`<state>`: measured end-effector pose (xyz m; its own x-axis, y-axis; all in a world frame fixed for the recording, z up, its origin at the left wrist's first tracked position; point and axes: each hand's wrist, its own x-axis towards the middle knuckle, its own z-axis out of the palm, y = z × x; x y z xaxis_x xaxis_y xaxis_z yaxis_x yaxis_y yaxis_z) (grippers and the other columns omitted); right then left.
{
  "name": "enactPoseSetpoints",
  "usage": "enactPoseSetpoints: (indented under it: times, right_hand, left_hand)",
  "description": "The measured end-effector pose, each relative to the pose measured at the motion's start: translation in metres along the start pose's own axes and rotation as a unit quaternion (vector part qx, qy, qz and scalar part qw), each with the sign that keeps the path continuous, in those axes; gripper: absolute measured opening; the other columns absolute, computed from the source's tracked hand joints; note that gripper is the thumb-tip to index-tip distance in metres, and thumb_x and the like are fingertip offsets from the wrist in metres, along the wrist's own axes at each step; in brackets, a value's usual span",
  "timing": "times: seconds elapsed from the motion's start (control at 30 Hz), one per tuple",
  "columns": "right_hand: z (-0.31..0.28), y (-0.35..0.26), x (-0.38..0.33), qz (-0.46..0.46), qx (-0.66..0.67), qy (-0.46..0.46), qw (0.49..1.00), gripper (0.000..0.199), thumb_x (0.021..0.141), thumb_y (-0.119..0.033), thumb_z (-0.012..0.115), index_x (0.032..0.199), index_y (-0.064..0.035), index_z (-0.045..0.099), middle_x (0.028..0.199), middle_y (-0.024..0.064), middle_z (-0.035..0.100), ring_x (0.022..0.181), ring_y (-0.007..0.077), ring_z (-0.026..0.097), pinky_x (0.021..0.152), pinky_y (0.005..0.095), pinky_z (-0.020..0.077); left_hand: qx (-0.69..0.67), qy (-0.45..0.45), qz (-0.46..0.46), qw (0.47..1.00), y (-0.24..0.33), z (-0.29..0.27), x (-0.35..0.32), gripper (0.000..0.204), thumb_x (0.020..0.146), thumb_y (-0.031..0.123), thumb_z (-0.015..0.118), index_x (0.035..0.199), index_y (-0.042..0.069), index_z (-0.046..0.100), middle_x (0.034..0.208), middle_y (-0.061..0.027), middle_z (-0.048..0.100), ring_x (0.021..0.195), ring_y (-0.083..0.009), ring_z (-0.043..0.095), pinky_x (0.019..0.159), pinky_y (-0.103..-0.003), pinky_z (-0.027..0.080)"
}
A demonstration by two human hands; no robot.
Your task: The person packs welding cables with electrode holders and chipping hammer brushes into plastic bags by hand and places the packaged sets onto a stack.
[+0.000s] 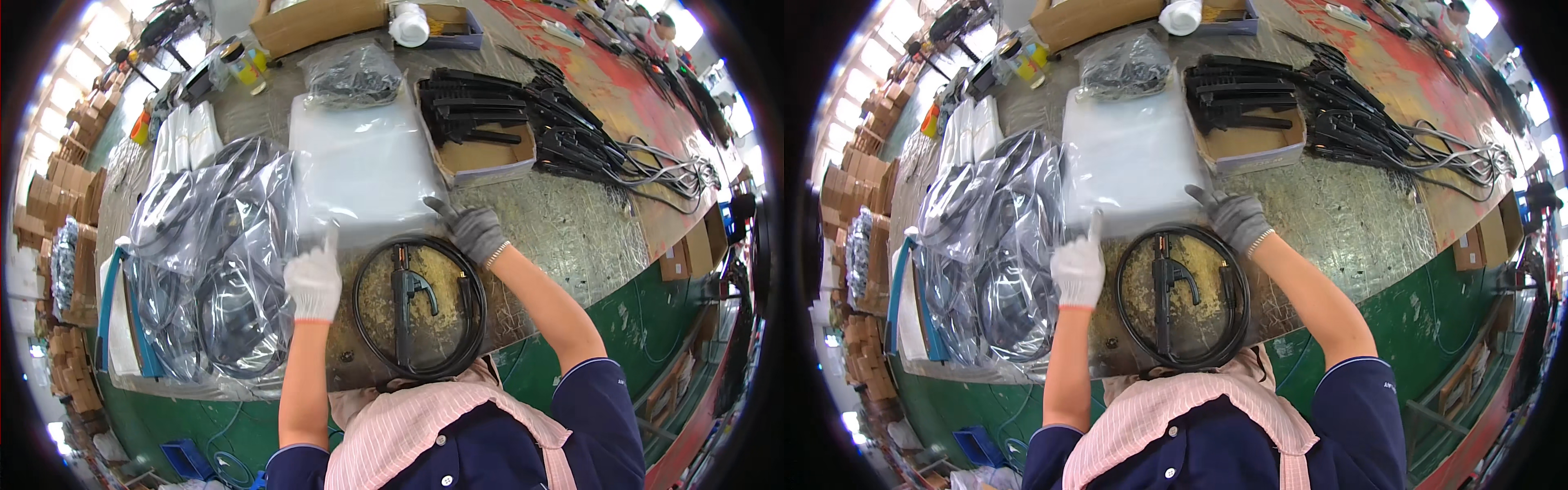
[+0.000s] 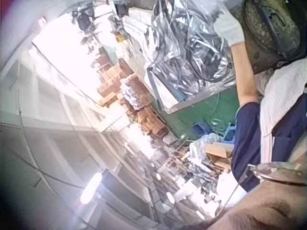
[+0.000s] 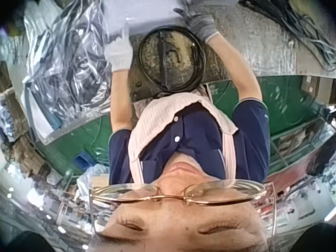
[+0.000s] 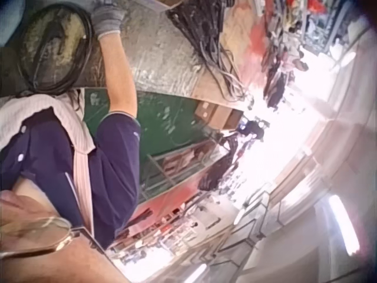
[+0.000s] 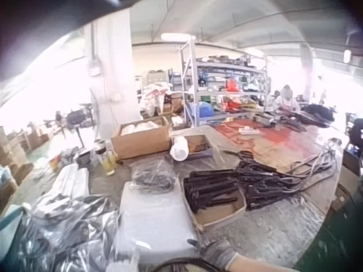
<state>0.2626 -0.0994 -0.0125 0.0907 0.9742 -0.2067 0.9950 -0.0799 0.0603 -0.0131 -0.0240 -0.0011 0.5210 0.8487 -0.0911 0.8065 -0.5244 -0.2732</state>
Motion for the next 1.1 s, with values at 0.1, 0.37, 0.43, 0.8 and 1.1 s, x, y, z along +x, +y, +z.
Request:
enactPoseSetpoints:
  times: [0.1, 0.37, 0.43, 0.8, 1.1]
  right_hand:
    - [0.048, 0.034, -0.058, -0.134, -0.134, 0.039, 0.981, 0.048, 0.094, -0.017, 0.043, 0.142, -0.0136, 0.042, 0.100, 0.0083, 0.067, 0.091, 0.0197, 0.066, 0.074, 0.0316, 0.0528]
    - [0.041, -0.008, -0.148, 0.011, 0.099, 0.099, 0.990, 0.028, 0.085, -0.022, 0.052, 0.107, -0.0112, 0.064, 0.089, 0.0087, 0.066, 0.077, 0.0282, 0.065, 0.063, 0.0395, 0.0508]
    - [0.033, -0.007, -0.144, 0.031, 0.112, 0.075, 0.990, 0.027, 0.084, -0.022, 0.054, 0.106, -0.0122, 0.064, 0.092, 0.0094, 0.066, 0.079, 0.0305, 0.066, 0.065, 0.0410, 0.0516]
    - [-0.039, 0.130, 0.040, 0.056, 0.012, 0.208, 0.976, 0.066, 0.079, -0.034, 0.069, 0.141, -0.0226, 0.047, 0.117, 0.0066, 0.061, 0.112, 0.0282, 0.058, 0.090, 0.0419, 0.0450]
    - [-0.030, 0.163, 0.088, 0.113, -0.046, 0.142, 0.982, 0.023, 0.082, -0.031, 0.064, 0.100, -0.0168, 0.063, 0.096, 0.0063, 0.066, 0.090, 0.0258, 0.067, 0.078, 0.0433, 0.0495]
  left_hand:
    - [-0.026, 0.110, 0.140, 0.984, 0.016, 0.009, -0.042, 0.066, 0.080, 0.012, 0.054, 0.145, 0.023, 0.043, 0.061, -0.0034, 0.054, 0.054, -0.0208, 0.056, 0.050, -0.038, 0.042]
    - [-0.114, 0.025, 0.153, 0.981, 0.030, 0.005, -0.124, 0.064, 0.072, 0.021, 0.063, 0.135, 0.022, 0.056, 0.060, -0.0043, 0.055, 0.052, -0.0255, 0.055, 0.051, -0.042, 0.042]
    - [-0.116, 0.060, 0.160, 0.978, 0.032, 0.003, -0.128, 0.064, 0.071, 0.021, 0.064, 0.134, 0.022, 0.056, 0.058, -0.0043, 0.054, 0.051, -0.0257, 0.055, 0.051, -0.042, 0.042]
    - [-0.119, 0.098, 0.169, 0.973, 0.052, -0.014, -0.038, 0.062, 0.073, 0.029, 0.066, 0.134, 0.022, 0.054, 0.084, -0.0108, 0.057, 0.073, -0.0299, 0.057, 0.065, -0.043, 0.044]
    - [-0.130, 0.007, 0.121, 0.984, 0.037, -0.024, -0.043, 0.066, 0.078, 0.036, 0.067, 0.139, 0.021, 0.048, 0.103, -0.0171, 0.056, 0.090, -0.0340, 0.058, 0.078, -0.046, 0.044]
